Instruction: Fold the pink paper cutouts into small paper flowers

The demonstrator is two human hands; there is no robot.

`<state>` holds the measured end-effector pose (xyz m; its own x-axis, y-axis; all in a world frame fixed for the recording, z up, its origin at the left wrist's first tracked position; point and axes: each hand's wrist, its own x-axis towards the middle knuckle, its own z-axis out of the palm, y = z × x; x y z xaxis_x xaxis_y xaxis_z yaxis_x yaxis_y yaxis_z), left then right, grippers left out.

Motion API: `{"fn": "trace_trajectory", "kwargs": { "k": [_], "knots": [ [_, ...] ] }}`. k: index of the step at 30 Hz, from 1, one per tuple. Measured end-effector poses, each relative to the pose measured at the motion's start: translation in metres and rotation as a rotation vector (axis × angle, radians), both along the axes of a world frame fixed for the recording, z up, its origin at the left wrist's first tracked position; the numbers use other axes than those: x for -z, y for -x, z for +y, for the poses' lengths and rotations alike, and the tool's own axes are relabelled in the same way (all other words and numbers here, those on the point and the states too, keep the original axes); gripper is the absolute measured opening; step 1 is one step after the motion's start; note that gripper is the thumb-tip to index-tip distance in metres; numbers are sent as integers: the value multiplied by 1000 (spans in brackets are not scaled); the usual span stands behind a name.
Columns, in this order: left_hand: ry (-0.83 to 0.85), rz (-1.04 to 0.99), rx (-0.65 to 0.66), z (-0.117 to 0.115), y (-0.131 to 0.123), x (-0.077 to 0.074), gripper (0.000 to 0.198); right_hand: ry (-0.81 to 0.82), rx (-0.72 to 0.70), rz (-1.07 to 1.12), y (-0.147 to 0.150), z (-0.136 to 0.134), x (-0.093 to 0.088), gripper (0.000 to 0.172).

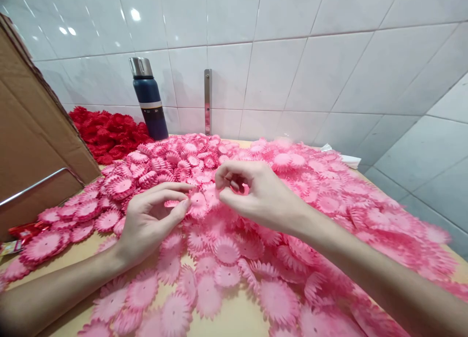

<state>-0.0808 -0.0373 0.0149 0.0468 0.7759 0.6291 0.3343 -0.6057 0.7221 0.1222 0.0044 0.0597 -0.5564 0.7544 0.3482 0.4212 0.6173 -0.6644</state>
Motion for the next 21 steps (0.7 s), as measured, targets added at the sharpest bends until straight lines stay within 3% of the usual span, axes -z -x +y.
{"fn": "trace_trajectory", "kwargs": {
  "k": [4, 9, 16, 21],
  "knots": [
    [-22, 34, -1, -2, -1, 0, 8, -127, -22, -148, 8, -9, -3, 18],
    [-172, 112, 53, -5, -1, 1, 12, -209, 104, -128, 11, -14, -2, 13],
    [-225, 177, 46, -4, 0, 1, 14, -97, 62, -236, 13, -16, -3, 30],
    [-208, 203, 35, -3, 1, 3, 13, 57, 73, -200, 16, -22, -3, 28]
  ]
}}
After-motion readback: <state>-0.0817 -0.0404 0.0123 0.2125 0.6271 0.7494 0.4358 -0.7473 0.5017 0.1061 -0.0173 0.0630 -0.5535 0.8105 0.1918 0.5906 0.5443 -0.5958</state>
